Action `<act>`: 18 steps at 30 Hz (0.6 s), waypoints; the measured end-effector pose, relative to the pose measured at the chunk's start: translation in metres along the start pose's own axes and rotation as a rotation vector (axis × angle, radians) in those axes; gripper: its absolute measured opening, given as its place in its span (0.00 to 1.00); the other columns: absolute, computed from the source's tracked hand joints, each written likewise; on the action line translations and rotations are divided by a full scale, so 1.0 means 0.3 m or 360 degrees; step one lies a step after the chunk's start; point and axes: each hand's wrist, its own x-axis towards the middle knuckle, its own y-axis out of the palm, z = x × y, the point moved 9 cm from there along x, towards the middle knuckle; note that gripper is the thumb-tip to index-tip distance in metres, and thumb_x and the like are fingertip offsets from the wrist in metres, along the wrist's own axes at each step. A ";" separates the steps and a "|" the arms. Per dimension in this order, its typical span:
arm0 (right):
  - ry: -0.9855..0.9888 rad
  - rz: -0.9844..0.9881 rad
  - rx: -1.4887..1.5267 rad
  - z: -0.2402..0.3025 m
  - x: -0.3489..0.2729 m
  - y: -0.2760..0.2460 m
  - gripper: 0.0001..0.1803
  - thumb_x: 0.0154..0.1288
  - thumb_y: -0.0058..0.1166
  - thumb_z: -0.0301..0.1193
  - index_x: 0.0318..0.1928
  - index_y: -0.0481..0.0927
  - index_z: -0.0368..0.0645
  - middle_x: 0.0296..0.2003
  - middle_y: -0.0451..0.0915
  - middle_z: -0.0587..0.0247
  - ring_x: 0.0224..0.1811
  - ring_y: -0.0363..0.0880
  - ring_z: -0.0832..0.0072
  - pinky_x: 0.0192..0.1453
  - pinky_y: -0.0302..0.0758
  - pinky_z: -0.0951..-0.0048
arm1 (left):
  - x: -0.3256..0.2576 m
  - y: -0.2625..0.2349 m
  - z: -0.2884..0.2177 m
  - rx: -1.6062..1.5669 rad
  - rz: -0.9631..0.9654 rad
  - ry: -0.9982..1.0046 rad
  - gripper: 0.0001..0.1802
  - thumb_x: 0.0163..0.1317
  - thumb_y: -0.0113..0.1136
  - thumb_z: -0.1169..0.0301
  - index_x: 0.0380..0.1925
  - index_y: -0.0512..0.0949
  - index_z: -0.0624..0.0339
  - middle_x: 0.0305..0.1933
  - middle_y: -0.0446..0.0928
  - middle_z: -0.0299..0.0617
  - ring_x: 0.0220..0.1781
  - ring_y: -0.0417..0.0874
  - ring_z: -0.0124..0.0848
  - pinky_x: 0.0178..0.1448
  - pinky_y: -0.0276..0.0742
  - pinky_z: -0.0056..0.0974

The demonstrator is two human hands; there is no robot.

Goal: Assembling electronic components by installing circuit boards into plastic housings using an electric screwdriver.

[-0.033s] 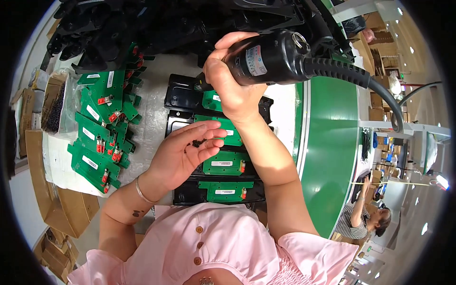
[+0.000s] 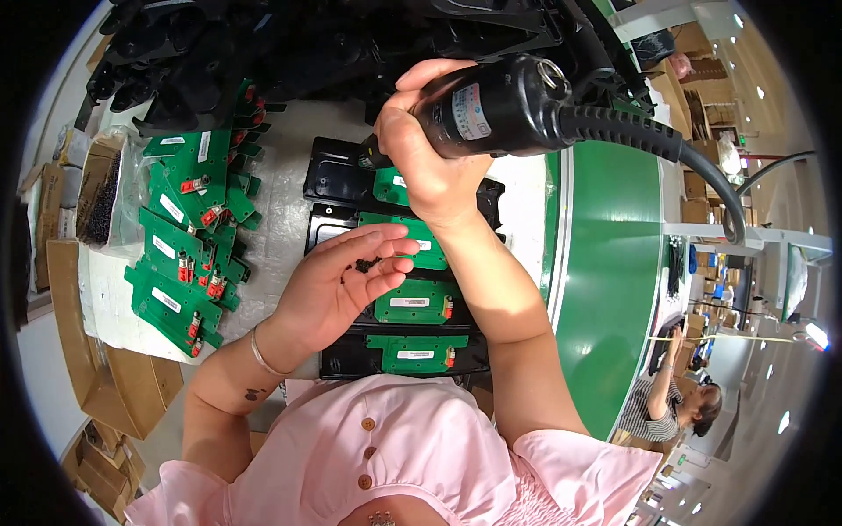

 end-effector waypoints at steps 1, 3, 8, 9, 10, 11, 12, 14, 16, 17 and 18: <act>0.0000 0.0002 0.0000 -0.002 0.001 0.003 0.14 0.44 0.45 0.14 0.36 0.65 0.33 0.17 0.70 0.65 0.15 0.67 0.82 0.21 0.68 0.81 | -0.001 0.000 0.001 0.0004 0.0001 0.0000 0.15 0.62 0.45 0.69 0.46 0.69 0.66 0.43 0.74 0.45 0.43 0.75 0.29 0.49 0.71 0.30; -0.0004 -0.0021 -0.0073 -0.002 0.004 0.003 0.13 0.43 0.45 0.14 0.34 0.67 0.33 0.18 0.70 0.66 0.16 0.67 0.83 0.21 0.67 0.83 | -0.002 0.001 0.004 0.0011 0.0003 -0.0004 0.15 0.62 0.45 0.69 0.45 0.70 0.66 0.42 0.74 0.44 0.43 0.75 0.28 0.49 0.71 0.30; -0.0012 -0.0053 -0.0455 0.005 0.015 0.017 0.10 0.45 0.41 0.17 0.33 0.64 0.34 0.15 0.67 0.62 0.14 0.63 0.77 0.24 0.67 0.72 | -0.005 0.004 0.008 -0.0001 0.0000 -0.0006 0.14 0.62 0.45 0.69 0.44 0.70 0.66 0.41 0.74 0.44 0.41 0.75 0.28 0.47 0.71 0.30; -0.0033 -0.0070 -0.0492 0.005 0.018 0.014 0.09 0.45 0.41 0.17 0.31 0.65 0.33 0.15 0.67 0.61 0.14 0.63 0.76 0.23 0.67 0.73 | -0.005 0.003 0.009 0.0000 -0.0001 -0.0011 0.14 0.62 0.45 0.69 0.44 0.70 0.66 0.41 0.74 0.44 0.41 0.75 0.28 0.47 0.71 0.30; -0.0032 -0.0075 -0.0494 0.002 0.021 0.013 0.09 0.45 0.41 0.17 0.31 0.65 0.33 0.15 0.67 0.61 0.14 0.63 0.76 0.23 0.67 0.73 | -0.005 0.001 0.009 -0.0014 -0.0003 -0.0007 0.15 0.62 0.45 0.69 0.44 0.70 0.66 0.41 0.74 0.44 0.41 0.75 0.28 0.47 0.71 0.30; -0.0064 -0.0052 -0.0546 0.006 0.024 0.019 0.07 0.46 0.42 0.17 0.30 0.65 0.34 0.14 0.66 0.61 0.13 0.63 0.76 0.23 0.67 0.73 | -0.006 0.001 0.009 -0.0030 -0.0004 -0.0005 0.15 0.62 0.45 0.69 0.44 0.70 0.66 0.41 0.74 0.44 0.41 0.75 0.28 0.46 0.71 0.30; -0.0096 -0.0030 -0.0598 0.009 0.026 0.024 0.06 0.46 0.42 0.16 0.28 0.65 0.34 0.14 0.66 0.62 0.13 0.63 0.76 0.23 0.67 0.74 | -0.007 0.001 0.011 -0.0029 -0.0005 -0.0011 0.15 0.62 0.45 0.69 0.44 0.70 0.66 0.41 0.74 0.44 0.41 0.75 0.28 0.46 0.71 0.30; -0.0080 -0.0038 -0.0572 0.000 0.029 0.019 0.05 0.46 0.43 0.17 0.26 0.65 0.35 0.13 0.66 0.62 0.13 0.63 0.76 0.23 0.67 0.74 | -0.006 0.002 0.009 -0.0056 0.0002 0.0001 0.15 0.62 0.45 0.68 0.44 0.70 0.66 0.40 0.74 0.44 0.41 0.75 0.28 0.47 0.71 0.30; -0.0068 -0.0043 -0.0545 -0.005 0.033 0.014 0.04 0.46 0.43 0.17 0.25 0.64 0.35 0.13 0.65 0.62 0.13 0.63 0.76 0.22 0.67 0.74 | -0.002 0.002 0.010 -0.0062 0.0004 -0.0011 0.15 0.62 0.45 0.68 0.44 0.70 0.66 0.40 0.74 0.44 0.41 0.75 0.29 0.47 0.71 0.30; -0.0067 -0.0045 -0.0549 -0.007 0.033 0.014 0.04 0.46 0.43 0.17 0.25 0.64 0.36 0.13 0.65 0.62 0.13 0.63 0.76 0.22 0.67 0.74 | -0.001 0.002 0.011 -0.0070 0.0001 -0.0016 0.15 0.62 0.45 0.68 0.43 0.71 0.67 0.40 0.74 0.44 0.41 0.75 0.29 0.47 0.71 0.30; -0.0066 -0.0047 -0.0552 -0.009 0.034 0.012 0.04 0.46 0.43 0.17 0.24 0.64 0.36 0.13 0.65 0.62 0.13 0.63 0.76 0.22 0.67 0.74 | 0.000 0.002 0.011 -0.0069 0.0000 -0.0016 0.15 0.62 0.45 0.68 0.43 0.71 0.67 0.40 0.74 0.44 0.41 0.75 0.29 0.47 0.71 0.30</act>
